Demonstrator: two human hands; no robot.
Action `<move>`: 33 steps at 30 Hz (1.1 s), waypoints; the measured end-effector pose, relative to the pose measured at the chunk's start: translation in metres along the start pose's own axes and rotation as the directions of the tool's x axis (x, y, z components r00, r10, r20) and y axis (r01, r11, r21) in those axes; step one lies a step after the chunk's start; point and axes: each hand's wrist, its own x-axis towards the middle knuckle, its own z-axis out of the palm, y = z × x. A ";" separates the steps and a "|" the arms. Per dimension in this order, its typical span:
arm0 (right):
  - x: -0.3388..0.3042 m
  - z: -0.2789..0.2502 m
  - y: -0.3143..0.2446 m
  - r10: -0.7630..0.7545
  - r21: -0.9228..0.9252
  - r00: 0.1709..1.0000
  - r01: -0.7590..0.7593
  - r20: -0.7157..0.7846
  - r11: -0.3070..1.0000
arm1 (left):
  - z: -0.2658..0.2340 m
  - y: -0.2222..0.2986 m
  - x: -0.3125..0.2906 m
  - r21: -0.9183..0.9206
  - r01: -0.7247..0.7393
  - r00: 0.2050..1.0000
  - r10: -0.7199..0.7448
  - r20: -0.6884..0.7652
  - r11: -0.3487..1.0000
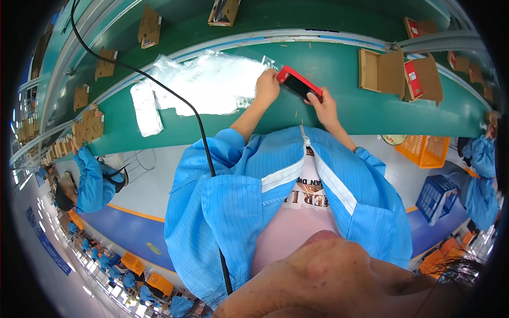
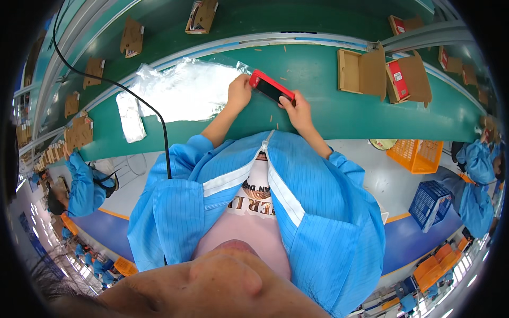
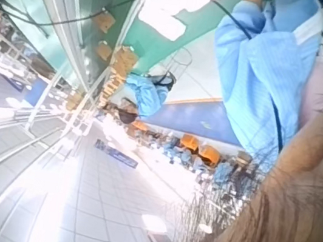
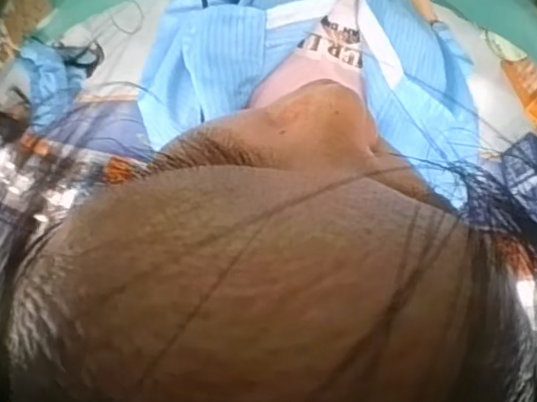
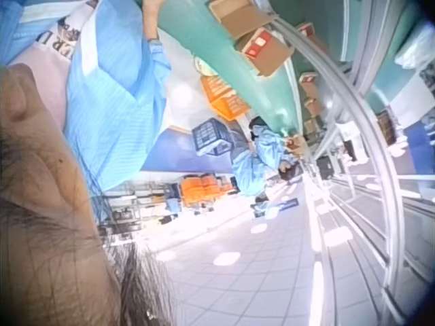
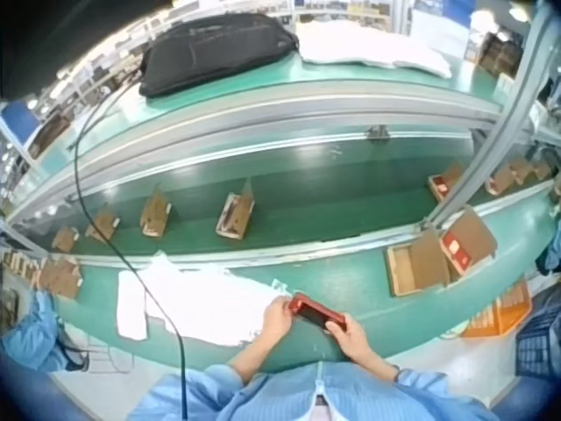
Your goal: The person puts phones into plastic sleeves, packs them into cardboard boxes by hand, and places the boxes on the upper shelf.
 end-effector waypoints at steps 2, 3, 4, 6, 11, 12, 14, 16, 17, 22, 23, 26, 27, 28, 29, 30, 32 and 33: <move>-0.007 -0.003 -0.006 -0.137 -0.490 0.991 0.123 0.006 0.863 | -0.004 0.004 0.001 -0.132 0.161 0.986 -0.165 -0.016 0.978; -0.010 -0.002 -0.016 -0.140 -0.488 0.990 0.127 0.009 0.863 | -0.006 0.006 0.000 -0.267 0.313 0.945 -0.326 -0.002 0.911; -0.012 -0.001 -0.027 -0.238 -0.595 0.969 0.233 0.072 0.769 | -0.007 0.009 -0.002 -0.267 0.313 0.945 -0.326 -0.006 0.912; -0.013 0.000 -0.042 -0.355 -0.702 0.923 0.353 0.151 0.618 | -0.012 0.023 -0.007 0.122 -0.182 0.929 0.212 -0.303 0.976; -0.004 0.003 -0.061 0.349 -0.019 0.920 -0.352 0.181 0.936 | -0.031 0.066 -0.028 0.364 -0.550 0.812 0.583 0.024 0.751; -0.002 0.001 -0.061 0.415 0.232 0.871 -0.474 0.262 0.849 | -0.032 0.073 -0.032 0.341 -0.576 0.803 0.592 0.066 0.743; -0.007 -0.001 -0.062 0.384 0.320 0.881 -0.461 0.276 0.828 | -0.041 0.091 -0.038 0.310 -0.595 0.789 0.613 0.049 0.741; -0.013 -0.006 -0.061 0.331 0.488 0.899 -0.435 0.288 0.757 | -0.050 0.110 -0.038 0.241 -0.620 0.767 0.641 -0.011 0.747; -0.014 -0.012 -0.058 0.318 0.498 0.906 -0.419 0.278 0.759 | -0.052 0.118 -0.038 0.237 -0.622 0.766 0.643 -0.012 0.746; -0.016 -0.009 -0.086 0.481 0.713 0.862 -0.437 0.158 0.549 | -0.053 0.134 -0.044 0.135 -0.685 0.724 0.689 0.022 0.716; -0.020 -0.012 -0.099 0.582 0.803 0.786 -0.477 0.207 0.358 | -0.051 0.137 -0.047 0.122 -0.691 0.720 0.693 0.029 0.713; -0.013 -0.015 -0.055 0.335 0.782 0.760 -0.616 0.558 0.094 | -0.041 0.140 -0.058 0.022 -0.812 0.579 0.800 0.157 0.583; -0.011 -0.002 -0.051 0.346 0.800 0.796 -0.575 0.497 0.172 | -0.038 0.137 -0.060 0.016 -0.816 0.573 0.803 0.165 0.578; -0.010 0.000 -0.049 0.346 0.808 0.800 -0.566 0.490 0.167 | -0.035 0.133 -0.061 -0.061 -0.823 0.545 0.814 0.199 0.565; -0.008 0.001 -0.055 0.433 0.795 0.791 -0.561 0.432 0.232 | -0.031 0.125 -0.060 -0.141 -0.823 0.513 0.827 0.229 0.550; -0.005 -0.001 -0.058 0.512 0.774 0.777 -0.560 0.366 0.296 | -0.030 0.116 -0.058 -0.132 -0.782 0.595 0.793 0.128 0.609; -0.002 -0.021 -0.042 0.366 0.723 0.825 -0.558 0.431 0.407 | -0.041 0.110 -0.055 -0.381 0.047 0.944 0.083 0.318 0.923; -0.005 -0.019 -0.069 0.364 0.741 0.827 -0.552 0.428 0.382 | -0.035 0.088 -0.044 -0.335 0.059 0.984 0.001 0.177 0.940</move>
